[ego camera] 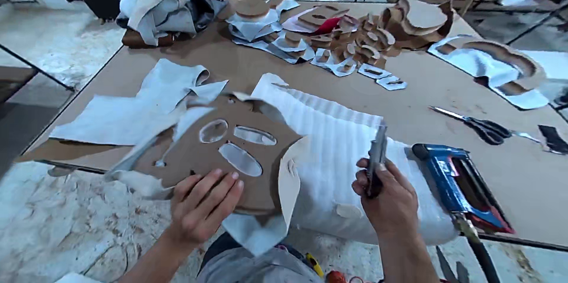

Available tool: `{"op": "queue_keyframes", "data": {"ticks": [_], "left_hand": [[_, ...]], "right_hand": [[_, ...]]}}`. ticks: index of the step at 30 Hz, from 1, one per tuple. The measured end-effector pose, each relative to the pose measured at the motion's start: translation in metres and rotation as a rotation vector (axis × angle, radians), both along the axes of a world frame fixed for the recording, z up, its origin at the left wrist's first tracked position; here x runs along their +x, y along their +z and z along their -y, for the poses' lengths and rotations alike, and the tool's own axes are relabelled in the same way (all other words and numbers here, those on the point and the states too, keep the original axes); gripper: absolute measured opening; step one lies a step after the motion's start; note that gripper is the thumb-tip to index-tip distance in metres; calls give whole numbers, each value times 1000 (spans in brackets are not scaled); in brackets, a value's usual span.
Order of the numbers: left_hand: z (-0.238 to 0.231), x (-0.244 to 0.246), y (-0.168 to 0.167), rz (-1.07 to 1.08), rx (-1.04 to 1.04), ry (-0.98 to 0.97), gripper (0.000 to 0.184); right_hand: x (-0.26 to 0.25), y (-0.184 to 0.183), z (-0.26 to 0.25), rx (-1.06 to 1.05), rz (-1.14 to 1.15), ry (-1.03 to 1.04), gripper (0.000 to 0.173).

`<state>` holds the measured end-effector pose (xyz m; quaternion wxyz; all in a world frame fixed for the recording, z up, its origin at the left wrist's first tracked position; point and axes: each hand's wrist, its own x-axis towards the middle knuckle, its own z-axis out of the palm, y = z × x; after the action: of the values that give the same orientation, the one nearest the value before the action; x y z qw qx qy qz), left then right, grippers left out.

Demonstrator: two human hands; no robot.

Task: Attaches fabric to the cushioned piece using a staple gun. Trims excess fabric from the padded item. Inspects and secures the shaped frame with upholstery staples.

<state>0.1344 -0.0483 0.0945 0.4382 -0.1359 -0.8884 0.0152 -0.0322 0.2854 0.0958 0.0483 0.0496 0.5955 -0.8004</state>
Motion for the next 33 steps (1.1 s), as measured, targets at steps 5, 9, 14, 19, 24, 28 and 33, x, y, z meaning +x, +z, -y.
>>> {"op": "queue_keyframes", "data": {"ticks": [5,9,14,19,24,28,33], "left_hand": [[-18,11,-76,178,75,70,26],[-22,14,-97,249,138,127,27],[-13,16,-96,342,207,85,26],[-6,13,-88,358,257,24,25],[-3,8,-62,349,260,39,26],[-7,-2,-38,342,257,74,27],[23,-16,7,929,529,-101,43]], "right_hand": [[-13,-10,4,29,45,207,57],[-58,-24,23,314,266,25,36],[-134,-52,34,317,287,-14,28],[-155,-36,36,1075,-118,126,65],[-35,8,69,1232,-868,875,62],[9,-10,77,1191,-1082,863,51],[3,-64,97,1047,-1271,658,39]]}}
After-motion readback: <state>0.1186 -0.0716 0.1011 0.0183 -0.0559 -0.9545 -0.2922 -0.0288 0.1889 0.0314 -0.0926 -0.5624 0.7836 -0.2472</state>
